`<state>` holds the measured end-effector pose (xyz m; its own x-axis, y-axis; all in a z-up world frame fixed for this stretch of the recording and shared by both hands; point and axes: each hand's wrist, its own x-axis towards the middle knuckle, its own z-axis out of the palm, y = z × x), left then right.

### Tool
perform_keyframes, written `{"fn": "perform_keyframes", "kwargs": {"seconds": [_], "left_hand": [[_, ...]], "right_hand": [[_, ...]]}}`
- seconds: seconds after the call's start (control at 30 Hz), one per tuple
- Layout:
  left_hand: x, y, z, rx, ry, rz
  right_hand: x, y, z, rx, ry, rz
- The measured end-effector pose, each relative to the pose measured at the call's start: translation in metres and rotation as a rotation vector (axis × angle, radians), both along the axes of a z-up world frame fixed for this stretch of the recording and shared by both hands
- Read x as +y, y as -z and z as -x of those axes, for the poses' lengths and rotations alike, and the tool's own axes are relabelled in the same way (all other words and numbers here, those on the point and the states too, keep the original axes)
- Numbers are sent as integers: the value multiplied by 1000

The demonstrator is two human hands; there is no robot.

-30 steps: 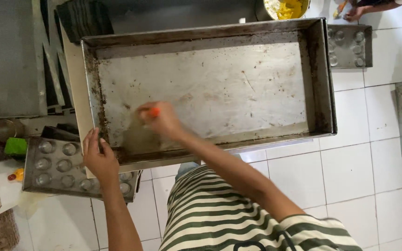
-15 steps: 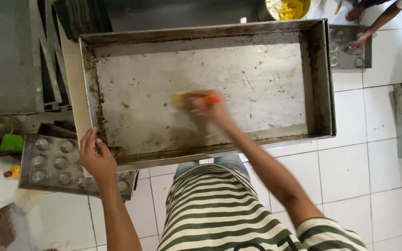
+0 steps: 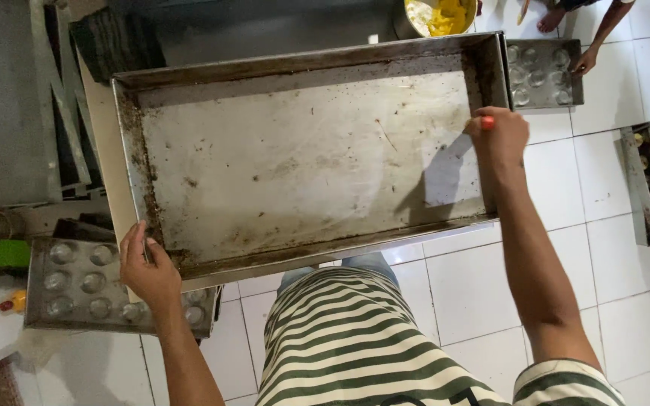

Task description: Greasing metal baking pans using a brush and a yellow shortening or butter.

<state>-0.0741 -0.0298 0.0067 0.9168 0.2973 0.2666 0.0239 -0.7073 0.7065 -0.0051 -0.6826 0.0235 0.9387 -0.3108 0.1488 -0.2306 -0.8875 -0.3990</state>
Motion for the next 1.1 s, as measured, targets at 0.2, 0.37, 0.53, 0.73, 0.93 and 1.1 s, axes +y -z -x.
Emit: {"fn": "perform_keyframes", "kwargs": {"seconds": [0.2,0.37,0.53,0.73,0.93,1.1], "left_hand": [[10,16,2,-47,23,-54],[9,16,1,-37,13,-74],[8,14,1,-40,10,-76],[6,10,1,-40,2,9],[8,13,2,-29,4,-50],[-1,-1,1,18,-12,59]], "right_hand": [[94,41,-57,104,-26,361],[230,88,-105,-90,-226,221],[380,36,-104,-125,-384,-113],[485,29,-104,-31,-607,-285],[483,45,-120,170,-684,-783],[386,65,-142,150,-499,-954]]}}
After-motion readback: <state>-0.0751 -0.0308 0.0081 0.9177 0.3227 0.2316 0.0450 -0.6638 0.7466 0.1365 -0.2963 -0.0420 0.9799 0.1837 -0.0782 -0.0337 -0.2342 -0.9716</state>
